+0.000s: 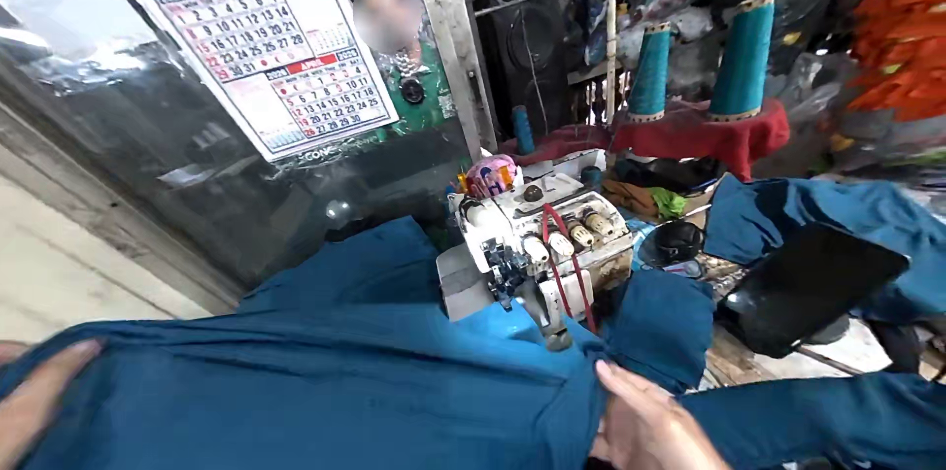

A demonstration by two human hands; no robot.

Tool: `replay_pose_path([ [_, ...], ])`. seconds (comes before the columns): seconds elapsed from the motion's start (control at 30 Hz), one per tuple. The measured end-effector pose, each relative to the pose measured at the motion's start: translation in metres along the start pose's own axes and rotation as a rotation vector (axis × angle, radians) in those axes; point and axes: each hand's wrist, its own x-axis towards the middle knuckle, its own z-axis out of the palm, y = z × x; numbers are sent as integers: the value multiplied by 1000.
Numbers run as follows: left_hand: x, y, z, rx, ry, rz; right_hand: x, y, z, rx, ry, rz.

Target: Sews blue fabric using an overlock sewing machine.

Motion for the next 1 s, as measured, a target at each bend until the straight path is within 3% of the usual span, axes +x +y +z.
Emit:
replay_pose_path([
  [0.1, 60, -75, 68, 107, -46, 185, 5, 17, 9, 56, 16, 32],
  [0.2, 62, -65, 120, 56, -113, 412, 8, 24, 3, -140, -87, -90],
  [0.33, -8, 49, 158, -197, -103, 757, 18, 27, 3, -411, -85, -280],
  [0.43, -62, 129, 165, -444, -401, 891, 13, 18, 0, -418, -201, -312],
  [0.5, -74, 152, 175, -532, -632, 956, 3, 13, -1, -346, -302, -326],
  [0.57, -77, 157, 181, -684, -736, 962, -6, 10, -4, -328, -368, -353],
  [0.73, -88, 134, 157, -803, -700, 829, -14, 23, -5, -554, -432, -474],
  [0.83, -80, 122, 132, -840, -600, 774, 3, 24, 8, -1030, -407, -613],
  [0.9, -69, 122, 121, -861, -462, 731, 22, 19, 17, -1444, -406, -584],
  [1.0, -46, 132, 142, -901, -308, 655, 34, 17, 12, -1749, -410, -494],
])
